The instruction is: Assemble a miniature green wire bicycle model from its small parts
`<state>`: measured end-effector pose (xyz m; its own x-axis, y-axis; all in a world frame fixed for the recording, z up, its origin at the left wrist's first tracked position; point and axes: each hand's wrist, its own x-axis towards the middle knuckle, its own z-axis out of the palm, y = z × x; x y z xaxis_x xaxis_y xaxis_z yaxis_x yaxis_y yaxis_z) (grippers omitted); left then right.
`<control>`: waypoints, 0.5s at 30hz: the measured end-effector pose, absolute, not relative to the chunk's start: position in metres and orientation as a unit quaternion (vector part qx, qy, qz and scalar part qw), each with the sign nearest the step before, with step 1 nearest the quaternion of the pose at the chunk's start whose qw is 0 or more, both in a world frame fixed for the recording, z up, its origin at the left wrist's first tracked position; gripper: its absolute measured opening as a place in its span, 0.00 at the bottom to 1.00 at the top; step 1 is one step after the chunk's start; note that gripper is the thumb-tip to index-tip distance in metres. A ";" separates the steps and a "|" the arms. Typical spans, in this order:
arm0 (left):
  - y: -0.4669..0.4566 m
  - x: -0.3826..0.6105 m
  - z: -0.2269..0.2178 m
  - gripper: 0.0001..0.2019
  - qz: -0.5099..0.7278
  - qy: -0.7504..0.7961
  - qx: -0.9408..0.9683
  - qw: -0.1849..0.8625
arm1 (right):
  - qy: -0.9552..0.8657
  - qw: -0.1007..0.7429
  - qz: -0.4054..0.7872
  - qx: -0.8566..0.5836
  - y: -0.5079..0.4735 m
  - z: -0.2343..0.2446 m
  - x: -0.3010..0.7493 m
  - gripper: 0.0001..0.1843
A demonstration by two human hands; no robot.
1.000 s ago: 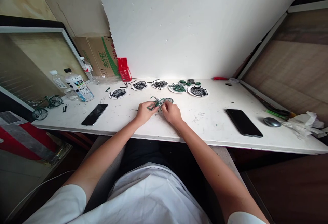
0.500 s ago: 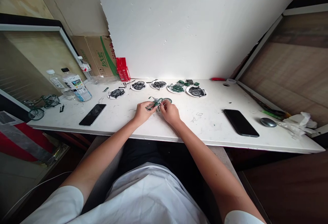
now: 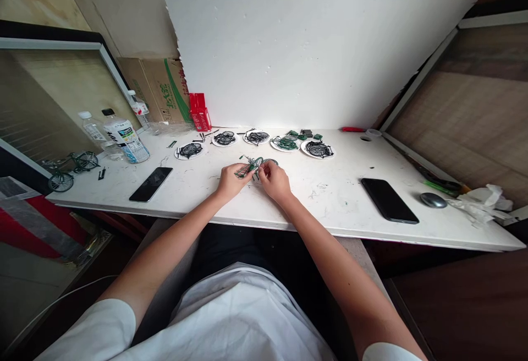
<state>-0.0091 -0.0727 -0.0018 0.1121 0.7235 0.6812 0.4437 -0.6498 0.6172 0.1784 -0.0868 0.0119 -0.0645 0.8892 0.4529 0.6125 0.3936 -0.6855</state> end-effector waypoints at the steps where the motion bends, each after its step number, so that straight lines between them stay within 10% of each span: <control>1: -0.073 -0.009 -0.002 0.04 0.537 0.395 0.734 0.131 | -0.714 0.439 0.159 -0.522 -0.087 0.012 0.178 0.14; 15: -0.076 -0.010 0.002 0.03 0.541 0.389 0.733 0.136 | -0.721 0.461 0.126 -0.502 -0.082 0.007 0.180 0.11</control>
<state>-0.0098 -0.0761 0.0024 0.1127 0.7181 0.6868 0.4232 -0.6600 0.6207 0.1795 -0.0820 0.0070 -0.0720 0.8396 0.5384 0.6078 0.4650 -0.6437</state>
